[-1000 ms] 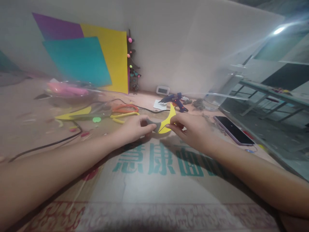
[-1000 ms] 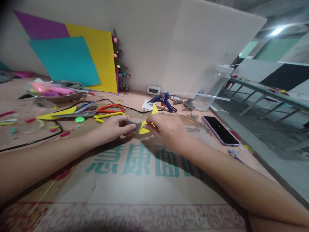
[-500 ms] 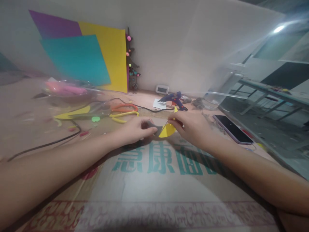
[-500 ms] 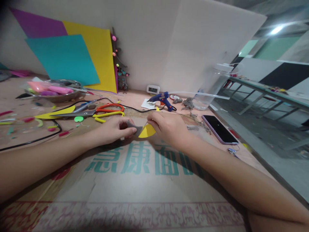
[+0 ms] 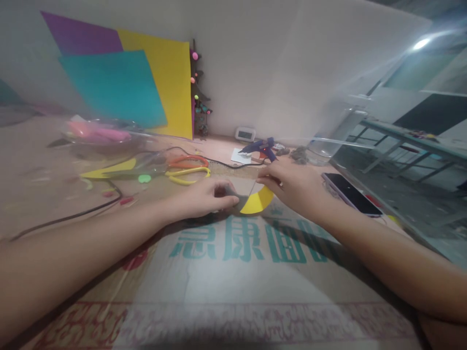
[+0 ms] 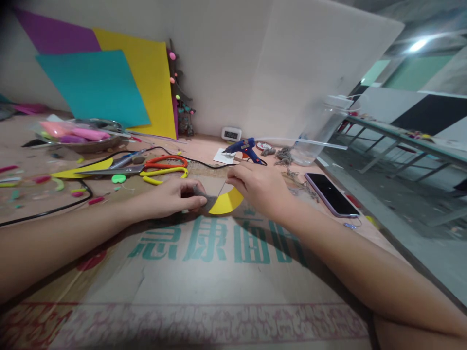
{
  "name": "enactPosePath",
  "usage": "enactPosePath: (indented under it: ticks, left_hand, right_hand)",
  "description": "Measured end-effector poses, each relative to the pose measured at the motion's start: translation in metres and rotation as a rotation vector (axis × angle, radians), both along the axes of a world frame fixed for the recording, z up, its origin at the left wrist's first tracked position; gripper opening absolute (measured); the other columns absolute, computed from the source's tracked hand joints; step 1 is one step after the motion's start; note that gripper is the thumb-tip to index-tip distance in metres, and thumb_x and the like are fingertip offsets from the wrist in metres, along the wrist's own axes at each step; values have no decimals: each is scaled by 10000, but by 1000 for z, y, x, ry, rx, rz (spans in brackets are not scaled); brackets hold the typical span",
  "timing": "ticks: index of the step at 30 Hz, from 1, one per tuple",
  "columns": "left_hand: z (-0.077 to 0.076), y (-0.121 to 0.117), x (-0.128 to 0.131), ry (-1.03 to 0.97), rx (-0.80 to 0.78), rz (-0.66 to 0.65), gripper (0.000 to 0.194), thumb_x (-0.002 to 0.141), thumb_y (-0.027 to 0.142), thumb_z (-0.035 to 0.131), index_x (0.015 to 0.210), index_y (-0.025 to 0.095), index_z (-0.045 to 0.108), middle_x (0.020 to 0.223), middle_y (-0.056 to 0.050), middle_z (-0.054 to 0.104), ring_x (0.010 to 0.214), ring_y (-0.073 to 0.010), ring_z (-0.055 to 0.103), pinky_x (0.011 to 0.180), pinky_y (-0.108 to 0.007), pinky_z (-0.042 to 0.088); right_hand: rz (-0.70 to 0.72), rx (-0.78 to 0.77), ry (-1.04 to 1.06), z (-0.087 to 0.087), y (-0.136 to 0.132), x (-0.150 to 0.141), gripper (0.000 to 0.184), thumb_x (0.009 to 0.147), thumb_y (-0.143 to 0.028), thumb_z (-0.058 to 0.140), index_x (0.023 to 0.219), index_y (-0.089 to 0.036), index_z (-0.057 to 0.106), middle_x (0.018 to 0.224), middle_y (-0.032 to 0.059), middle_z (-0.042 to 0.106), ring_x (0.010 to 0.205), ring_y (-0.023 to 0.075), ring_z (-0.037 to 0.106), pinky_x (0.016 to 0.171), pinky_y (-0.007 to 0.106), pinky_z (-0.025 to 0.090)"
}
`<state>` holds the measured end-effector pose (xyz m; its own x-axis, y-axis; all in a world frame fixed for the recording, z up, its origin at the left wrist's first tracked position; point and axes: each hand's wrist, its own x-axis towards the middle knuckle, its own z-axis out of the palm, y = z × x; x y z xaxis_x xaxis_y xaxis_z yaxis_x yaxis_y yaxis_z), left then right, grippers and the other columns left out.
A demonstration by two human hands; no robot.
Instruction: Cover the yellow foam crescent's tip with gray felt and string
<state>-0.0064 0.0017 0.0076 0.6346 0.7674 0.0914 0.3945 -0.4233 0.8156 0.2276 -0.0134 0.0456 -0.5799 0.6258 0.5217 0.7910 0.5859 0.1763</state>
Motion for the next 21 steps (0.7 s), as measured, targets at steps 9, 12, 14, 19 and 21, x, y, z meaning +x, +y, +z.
enactPosePath:
  ticks: [9, 12, 14, 19, 21]
  left_hand:
    - [-1, -1, -2, 20, -9, -109, 222, 841, 396, 571, 846, 193, 663, 711, 17, 635, 638, -129, 558, 543, -206, 381]
    - [-1, -1, -3, 35, -5, -174, 227, 851, 398, 567, 862, 192, 662, 729, 15, 642, 627, -119, 543, 543, -203, 373]
    - [-1, 0, -4, 30, -12, -209, 233, 865, 401, 560, 881, 190, 657, 733, 16, 643, 612, -108, 532, 546, -199, 370]
    - [-4, 3, -6, 9, -125, -258, 259, 872, 433, 572, 897, 180, 620, 741, 19, 628, 627, -100, 521, 547, -186, 375]
    - [-5, 3, -6, 14, -177, -260, 259, 871, 432, 578, 903, 176, 608, 734, 25, 612, 616, -92, 502, 535, -182, 366]
  right_hand:
    - [34, -85, 61, 4, -2, -1, 113, 896, -228, 589, 823, -207, 673, 757, 17, 671, 718, 149, 580, 625, 255, 377]
    - [68, -225, 139, 9, 2, 0, 124, 880, -226, 601, 793, -205, 687, 744, 17, 672, 694, 145, 568, 628, 258, 388]
    - [82, -338, 212, 13, 6, 4, 139, 866, -258, 612, 768, -195, 687, 751, 27, 676, 691, 148, 568, 632, 263, 402]
    - [36, -668, 340, 20, 24, 22, 250, 813, -413, 643, 744, -175, 671, 747, 36, 665, 715, 166, 578, 638, 280, 410]
    - [30, -808, 377, 17, 29, 25, 302, 783, -468, 655, 744, -169, 667, 725, 29, 648, 696, 164, 570, 628, 283, 411]
